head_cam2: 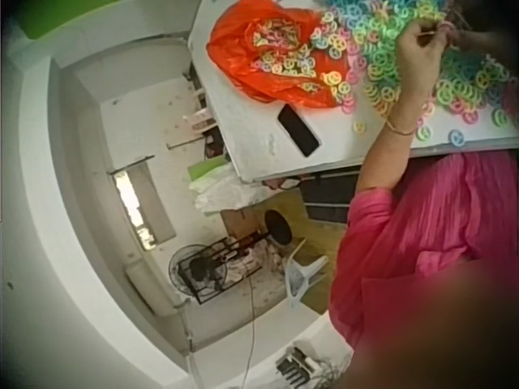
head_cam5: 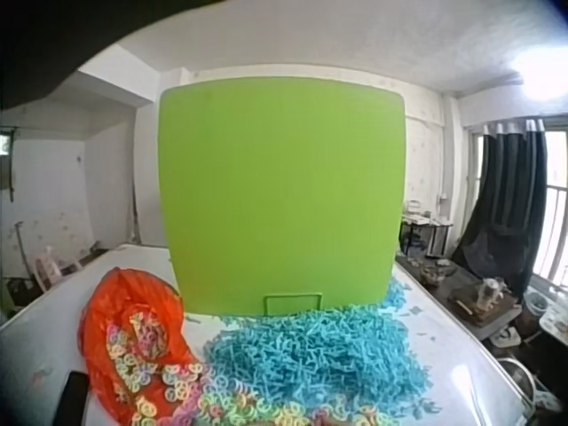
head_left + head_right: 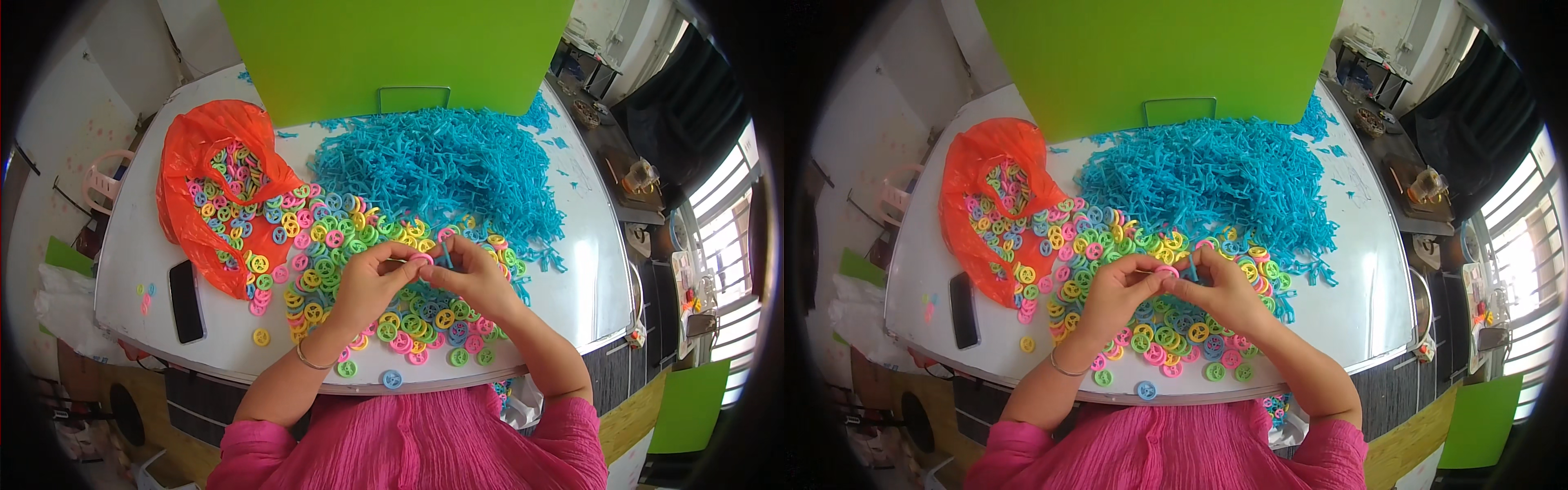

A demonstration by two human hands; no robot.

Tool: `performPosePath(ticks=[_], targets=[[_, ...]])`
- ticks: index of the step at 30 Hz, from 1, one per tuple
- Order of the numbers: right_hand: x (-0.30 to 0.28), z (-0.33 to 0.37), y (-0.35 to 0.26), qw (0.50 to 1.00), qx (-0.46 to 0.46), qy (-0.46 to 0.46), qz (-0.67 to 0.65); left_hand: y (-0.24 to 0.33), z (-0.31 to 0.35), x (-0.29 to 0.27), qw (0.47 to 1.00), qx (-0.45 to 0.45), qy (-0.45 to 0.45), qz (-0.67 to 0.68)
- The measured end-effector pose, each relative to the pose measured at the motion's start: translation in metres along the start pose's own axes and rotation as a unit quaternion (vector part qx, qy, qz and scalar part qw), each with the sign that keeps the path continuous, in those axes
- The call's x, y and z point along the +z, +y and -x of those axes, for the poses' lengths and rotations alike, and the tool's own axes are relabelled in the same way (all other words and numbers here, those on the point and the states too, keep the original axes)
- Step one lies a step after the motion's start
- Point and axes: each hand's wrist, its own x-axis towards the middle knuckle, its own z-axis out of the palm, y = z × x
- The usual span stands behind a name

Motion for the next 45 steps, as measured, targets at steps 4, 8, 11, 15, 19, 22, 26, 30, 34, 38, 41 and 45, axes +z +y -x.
performPosePath(ticks=[4, 8, 11, 15, 19, 22, 26, 30, 34, 38, 41, 45], targets=[[-0.001, -0.001, -0.001, 0.997, -0.018, 0.071, -0.032, 0.013, 0.001, -0.001, 0.992, -0.048, 0.034, 0.111], [-0.008, -0.001, 0.005, 0.992, -0.037, 0.017, -0.116, 0.022, 0.004, -0.003, 0.940, -0.203, 0.014, 0.273], [-0.001, -0.001, 0.001, 0.988, -0.096, 0.007, -0.122, 0.025, 0.010, 0.000, 0.955, -0.214, -0.049, 0.200], [-0.001, -0.002, -0.001, 0.989, -0.099, -0.003, -0.113, 0.026, 0.014, 0.003, 0.960, -0.205, -0.033, 0.190], [0.002, -0.002, 0.004, 0.984, -0.095, -0.007, -0.153, 0.025, 0.016, 0.004, 0.954, -0.213, -0.032, 0.209], [0.004, -0.003, 0.008, 0.978, -0.126, -0.017, -0.164, 0.022, 0.016, 0.007, 0.948, -0.228, -0.016, 0.222], [0.008, 0.002, 0.005, 0.986, -0.142, 0.017, -0.088, 0.019, 0.019, 0.010, 0.923, -0.263, 0.002, 0.281], [0.014, 0.003, 0.006, 0.980, -0.177, 0.030, -0.080, 0.012, 0.024, 0.014, 0.916, -0.244, 0.015, 0.318], [0.018, 0.003, 0.010, 0.986, -0.149, 0.070, -0.038, 0.018, 0.026, 0.021, 0.923, -0.202, 0.037, 0.327], [0.024, 0.007, 0.006, 0.984, -0.133, 0.096, -0.071, 0.013, 0.030, 0.025, 0.943, -0.160, 0.045, 0.288], [0.028, 0.008, 0.006, 0.977, -0.043, 0.113, -0.174, 0.015, 0.033, 0.029, 0.944, -0.150, 0.055, 0.288], [0.035, 0.010, 0.005, 0.962, -0.025, 0.155, -0.222, 0.016, 0.035, 0.031, 0.940, -0.151, 0.074, 0.296]])
